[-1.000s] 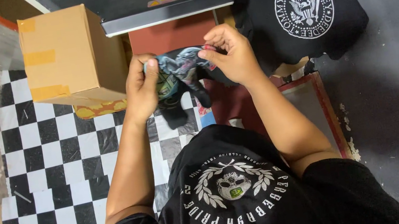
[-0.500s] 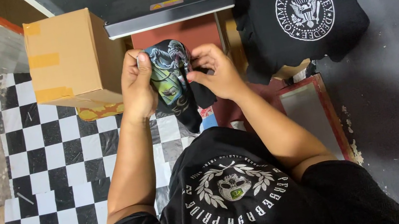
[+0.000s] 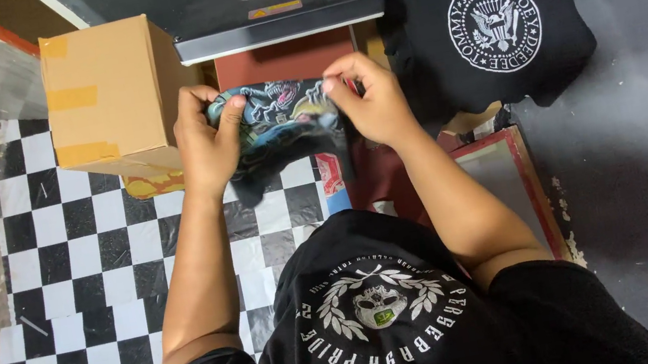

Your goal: Positioning t-shirts and using a heat press machine to apply graphic designs.

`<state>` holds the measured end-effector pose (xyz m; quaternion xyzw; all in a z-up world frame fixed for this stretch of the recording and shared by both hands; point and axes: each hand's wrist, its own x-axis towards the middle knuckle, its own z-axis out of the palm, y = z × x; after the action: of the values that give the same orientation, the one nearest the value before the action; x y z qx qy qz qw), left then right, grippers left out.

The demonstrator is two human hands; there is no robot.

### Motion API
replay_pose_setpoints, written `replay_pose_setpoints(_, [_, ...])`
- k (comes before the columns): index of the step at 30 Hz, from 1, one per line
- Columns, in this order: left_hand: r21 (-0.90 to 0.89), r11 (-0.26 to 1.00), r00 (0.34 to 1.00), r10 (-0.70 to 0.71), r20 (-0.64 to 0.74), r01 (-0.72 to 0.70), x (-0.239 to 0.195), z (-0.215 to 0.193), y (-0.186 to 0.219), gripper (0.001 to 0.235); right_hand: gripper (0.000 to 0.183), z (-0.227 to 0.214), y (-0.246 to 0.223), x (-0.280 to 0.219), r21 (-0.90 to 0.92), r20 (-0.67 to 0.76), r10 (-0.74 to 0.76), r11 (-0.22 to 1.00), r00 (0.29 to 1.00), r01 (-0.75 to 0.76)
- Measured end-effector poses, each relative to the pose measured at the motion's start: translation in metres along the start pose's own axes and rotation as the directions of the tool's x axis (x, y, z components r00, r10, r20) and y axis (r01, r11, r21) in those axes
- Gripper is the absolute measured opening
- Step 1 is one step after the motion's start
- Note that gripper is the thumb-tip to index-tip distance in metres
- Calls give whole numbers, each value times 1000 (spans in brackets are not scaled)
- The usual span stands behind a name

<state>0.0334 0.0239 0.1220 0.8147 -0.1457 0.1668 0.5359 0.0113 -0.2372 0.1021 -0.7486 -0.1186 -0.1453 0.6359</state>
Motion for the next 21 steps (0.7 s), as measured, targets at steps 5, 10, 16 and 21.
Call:
replay_pose_setpoints(5, [-49,999,999,-13,51,15,8,-9,2,36,14,-8,-4,5,-215,87,-90,971,992,107])
replay_pose_setpoints(10, [226,924,944,270,189,-309,17,-18,-3,35,11,-8,-1,11,-155,68,6,988,998,4])
replay_pose_setpoints(16, [72,997,968,-46,247,29,25,-15,1,36,9,-14,0,17,22,52,139,990,989,-141])
replay_pose_setpoints(21, [81,996,931,-63,360,36,29,-11,-6,27,13,-19,8,20,102,2,101,990,995,-100])
